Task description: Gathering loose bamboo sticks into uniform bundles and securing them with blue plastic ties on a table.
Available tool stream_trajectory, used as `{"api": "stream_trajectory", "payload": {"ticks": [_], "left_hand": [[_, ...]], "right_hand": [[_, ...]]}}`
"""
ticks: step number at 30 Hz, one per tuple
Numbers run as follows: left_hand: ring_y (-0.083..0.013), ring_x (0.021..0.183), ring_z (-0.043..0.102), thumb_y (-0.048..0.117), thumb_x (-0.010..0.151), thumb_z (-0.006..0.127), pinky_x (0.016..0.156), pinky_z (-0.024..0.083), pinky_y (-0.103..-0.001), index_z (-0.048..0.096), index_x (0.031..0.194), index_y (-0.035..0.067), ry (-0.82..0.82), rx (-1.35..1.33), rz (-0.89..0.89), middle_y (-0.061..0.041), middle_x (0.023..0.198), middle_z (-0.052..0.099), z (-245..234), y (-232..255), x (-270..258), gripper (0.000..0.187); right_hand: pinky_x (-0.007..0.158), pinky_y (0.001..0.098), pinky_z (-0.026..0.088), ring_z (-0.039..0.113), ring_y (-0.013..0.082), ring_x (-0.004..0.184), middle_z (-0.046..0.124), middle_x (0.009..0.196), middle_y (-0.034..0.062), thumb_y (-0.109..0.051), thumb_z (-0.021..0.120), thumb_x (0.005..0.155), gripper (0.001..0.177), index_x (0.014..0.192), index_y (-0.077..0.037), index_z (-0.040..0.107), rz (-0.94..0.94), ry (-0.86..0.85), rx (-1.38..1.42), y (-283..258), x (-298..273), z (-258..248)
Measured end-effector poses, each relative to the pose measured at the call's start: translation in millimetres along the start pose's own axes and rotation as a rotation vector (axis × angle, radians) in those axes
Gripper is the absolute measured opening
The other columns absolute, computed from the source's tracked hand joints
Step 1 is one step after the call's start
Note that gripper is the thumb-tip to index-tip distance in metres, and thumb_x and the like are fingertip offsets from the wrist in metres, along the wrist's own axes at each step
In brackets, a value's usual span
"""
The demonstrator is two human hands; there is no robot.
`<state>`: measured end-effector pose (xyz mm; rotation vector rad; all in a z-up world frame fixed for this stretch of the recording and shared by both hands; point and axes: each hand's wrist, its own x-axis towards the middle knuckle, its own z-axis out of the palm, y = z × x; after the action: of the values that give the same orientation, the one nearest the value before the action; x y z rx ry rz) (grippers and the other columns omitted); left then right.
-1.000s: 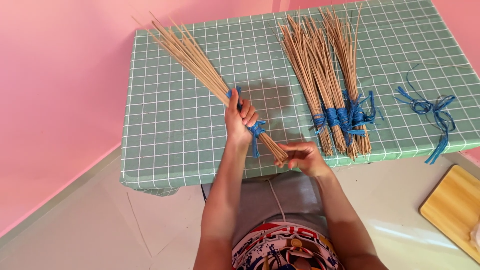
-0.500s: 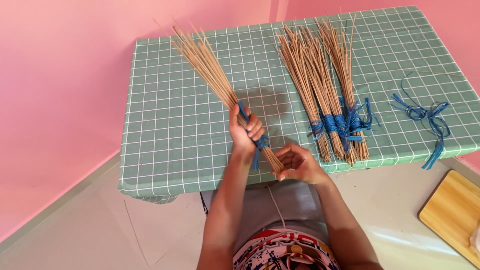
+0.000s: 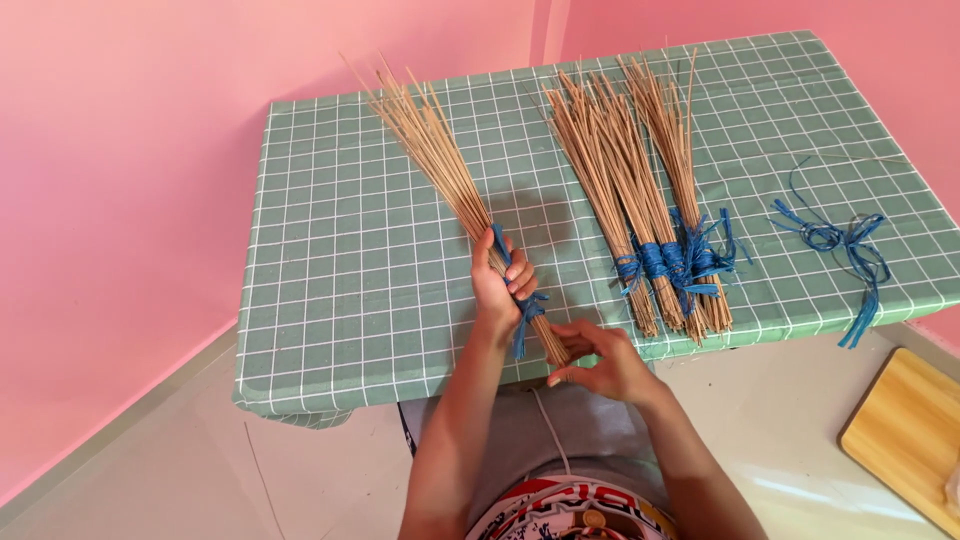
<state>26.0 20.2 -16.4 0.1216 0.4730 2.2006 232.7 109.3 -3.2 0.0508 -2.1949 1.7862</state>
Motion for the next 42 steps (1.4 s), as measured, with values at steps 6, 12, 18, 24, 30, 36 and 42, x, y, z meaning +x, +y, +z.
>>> {"api": "stream_trajectory", "payload": {"ticks": [6, 12, 18, 24, 30, 36, 42], "left_hand": [[-0.0103, 0.032, 0.03, 0.058, 0.1, 0.051, 0.027, 0.029, -0.024, 0.05, 0.08, 0.021, 0.075, 0.019, -0.026, 0.002, 0.047, 0.03, 14, -15, 9, 0.042], [-0.016, 0.032, 0.039, 0.059, 0.098, 0.056, 0.028, 0.037, -0.029, 0.05, 0.083, 0.021, 0.164, 0.157, -0.031, -0.004, 0.048, 0.04, 32, -42, 16, 0.041], [-0.0402, 0.09, 0.077, 0.041, 0.096, 0.067, 0.08, 0.063, -0.055, 0.062, 0.117, 0.011, 0.12, 0.425, 0.0, -0.027, 0.107, 0.075, 46, -36, 16, 0.037], [-0.0332, 0.129, 0.059, 0.024, 0.102, 0.06, 0.108, 0.048, -0.048, 0.041, 0.158, 0.014, 0.14, 0.845, 0.076, -0.023, 0.148, 0.053, 43, 0, 4, 0.06], [-0.0243, 0.094, 0.075, 0.02, 0.1, 0.061, 0.085, 0.062, -0.036, 0.065, 0.13, 0.01, 0.299, 0.746, 0.156, -0.012, 0.113, 0.072, 4, 18, 1, 0.032], [-0.0235, 0.077, 0.076, 0.021, 0.099, 0.062, 0.075, 0.065, -0.035, 0.069, 0.115, 0.009, 0.366, 0.683, 0.152, -0.013, 0.096, 0.075, -44, 21, 3, 0.021], [-0.0212, 0.072, 0.076, 0.018, 0.101, 0.059, 0.071, 0.066, -0.033, 0.067, 0.112, 0.007, 0.335, 0.567, 0.2, -0.013, 0.089, 0.074, -62, 23, -4, 0.018]], "right_hand": [[0.07, 0.0388, 0.066, 0.08, 0.0248, 0.078, 0.081, 0.092, 0.0179, -0.004, 0.095, 0.068, 0.066, 0.126, 0.003, 0.065, 0.131, 0.077, -0.01, -3, -2, -8], [0.057, 0.0399, 0.06, 0.076, 0.0286, 0.066, 0.077, 0.082, 0.0131, -0.02, 0.088, 0.081, 0.072, 0.14, -0.013, 0.047, 0.356, 0.198, -0.22, -2, 7, -8], [0.047, 0.0295, 0.056, 0.069, 0.0215, 0.046, 0.07, 0.058, 0.008, -0.005, 0.061, 0.094, 0.062, 0.151, -0.017, 0.041, 0.277, 0.406, -0.289, -19, 6, -11], [0.059, 0.0462, 0.058, 0.072, 0.0289, 0.058, 0.068, 0.06, 0.0039, -0.043, 0.061, 0.096, 0.04, 0.135, -0.039, 0.061, 0.206, 0.528, -1.113, 23, -3, -24], [0.051, 0.0387, 0.057, 0.068, 0.0235, 0.051, 0.064, 0.059, 0.0002, -0.043, 0.055, 0.097, 0.032, 0.126, -0.045, 0.068, 0.08, 0.596, -1.412, 42, -7, -14], [0.068, 0.0549, 0.061, 0.075, 0.0418, 0.077, 0.067, 0.088, 0.0102, -0.052, 0.054, 0.094, 0.049, 0.143, -0.049, 0.053, 0.592, 0.278, -1.202, 4, -2, -9], [0.059, 0.0502, 0.062, 0.073, 0.034, 0.081, 0.06, 0.088, 0.0059, -0.061, 0.059, 0.089, 0.047, 0.129, -0.039, 0.067, 0.404, 0.378, -1.399, -9, -14, -19]]}}
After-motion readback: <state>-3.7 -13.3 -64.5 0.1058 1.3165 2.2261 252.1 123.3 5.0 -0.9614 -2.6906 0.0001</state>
